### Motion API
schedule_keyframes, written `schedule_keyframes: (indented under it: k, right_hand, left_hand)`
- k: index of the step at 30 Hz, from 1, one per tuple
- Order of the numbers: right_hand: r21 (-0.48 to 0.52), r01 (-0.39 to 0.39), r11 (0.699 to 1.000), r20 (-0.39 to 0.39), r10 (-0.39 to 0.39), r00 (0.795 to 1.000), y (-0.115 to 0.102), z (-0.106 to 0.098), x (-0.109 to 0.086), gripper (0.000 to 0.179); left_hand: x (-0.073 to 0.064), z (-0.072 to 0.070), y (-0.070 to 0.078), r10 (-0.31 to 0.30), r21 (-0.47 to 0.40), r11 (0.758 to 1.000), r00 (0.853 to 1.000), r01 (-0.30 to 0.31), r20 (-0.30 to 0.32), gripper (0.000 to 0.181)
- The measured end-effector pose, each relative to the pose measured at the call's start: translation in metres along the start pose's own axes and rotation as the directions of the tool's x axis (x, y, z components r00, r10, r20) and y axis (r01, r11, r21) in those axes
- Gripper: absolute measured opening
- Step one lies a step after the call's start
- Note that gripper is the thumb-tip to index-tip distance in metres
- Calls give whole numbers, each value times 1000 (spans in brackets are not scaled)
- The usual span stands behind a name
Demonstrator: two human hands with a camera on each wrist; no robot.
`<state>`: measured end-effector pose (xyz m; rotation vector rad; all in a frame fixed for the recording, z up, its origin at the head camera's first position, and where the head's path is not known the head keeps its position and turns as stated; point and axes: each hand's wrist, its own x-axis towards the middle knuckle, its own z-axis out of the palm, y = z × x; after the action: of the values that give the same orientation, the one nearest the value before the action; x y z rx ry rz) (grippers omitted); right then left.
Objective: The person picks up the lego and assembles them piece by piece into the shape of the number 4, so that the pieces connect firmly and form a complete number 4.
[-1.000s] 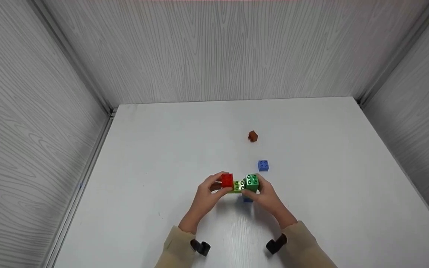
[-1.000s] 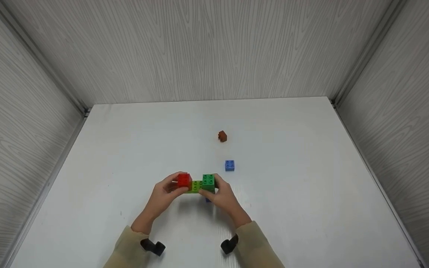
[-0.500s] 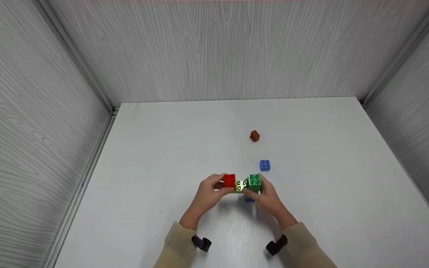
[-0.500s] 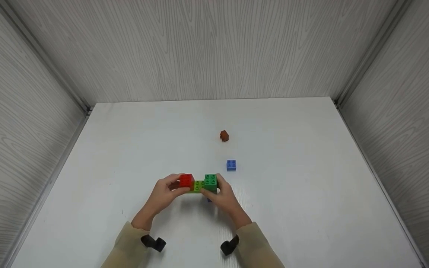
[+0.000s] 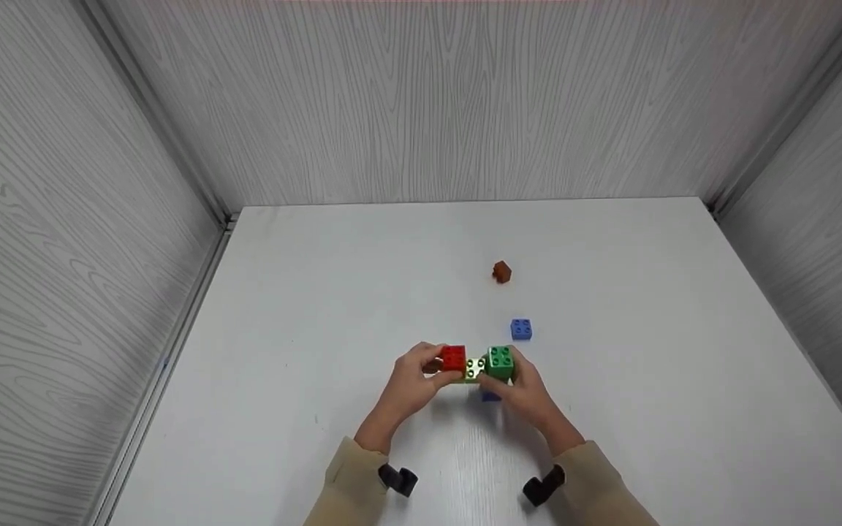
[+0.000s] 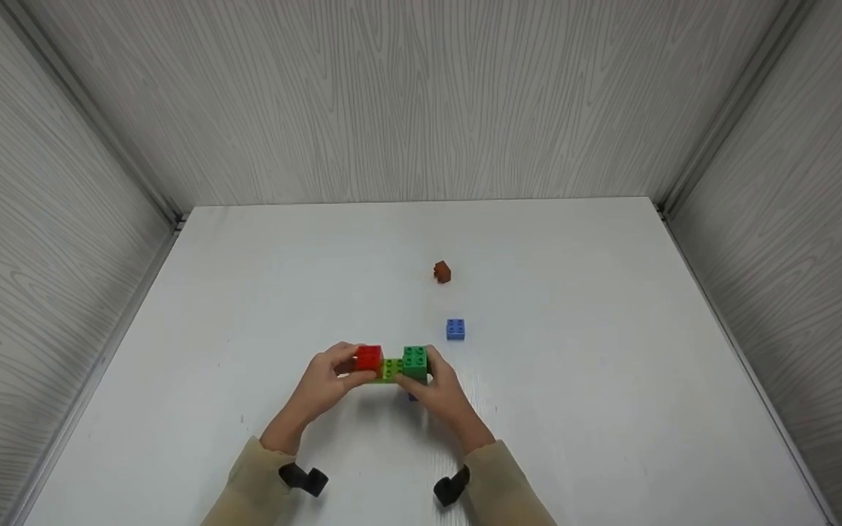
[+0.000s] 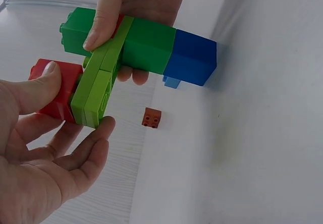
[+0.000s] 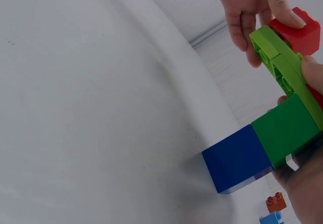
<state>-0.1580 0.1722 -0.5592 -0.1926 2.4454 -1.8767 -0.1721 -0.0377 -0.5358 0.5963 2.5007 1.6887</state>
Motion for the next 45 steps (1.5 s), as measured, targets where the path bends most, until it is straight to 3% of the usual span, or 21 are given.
schedule_keyframes:
  k: [2, 5, 11, 15, 22, 28, 33, 39, 45]
  right_hand:
    - [14, 1, 1000, 3, -1, 1000, 3, 0, 1, 39]
    - [11, 0, 1000, 19, -1, 1000, -11, 0, -2, 38]
    - [-18, -3, 1000, 10, 3, 1000, -23, -1, -5, 37]
    - [-24, -21, 999, 1, 22, 1000, -23, 0, -6, 36]
    - [-17, -13, 1000, 4, 13, 1000, -21, 0, -6, 35]
    - [17, -43, 999, -9, 43, 999, -2, 1, 1, 35]
    - [26, -59, 998, -3, 59, 998, 12, 1, 4, 40]
    - [50, -36, 998, 9, 35, 999, -10, -1, -3, 38]
    - [10, -34, 999, 0, 34, 999, -20, 0, -7, 36]
  left_hand:
    - [-1, 1, -1, 0, -12, 1000, 1000, 0, -11, 37]
    - [-4, 3, -2, 5, -35, 999, 1000, -6, -24, 40]
    - [-6, 3, 0, -69, -126, 990, 997, 65, -27, 49]
    - [-6, 3, 0, -123, -187, 976, 992, 114, -37, 47]
    - [-7, 6, 0, -144, -270, 955, 988, 125, -52, 38]
    - [-9, 2, 24, -186, -313, 937, 981, 158, -61, 31]
    - [-11, -3, 37, -190, -312, 936, 980, 166, -49, 30]
    - [-10, -4, 37, -168, -269, 951, 985, 152, -36, 30]
    - [-11, 0, 37, -199, -268, 948, 977, 173, -72, 31]
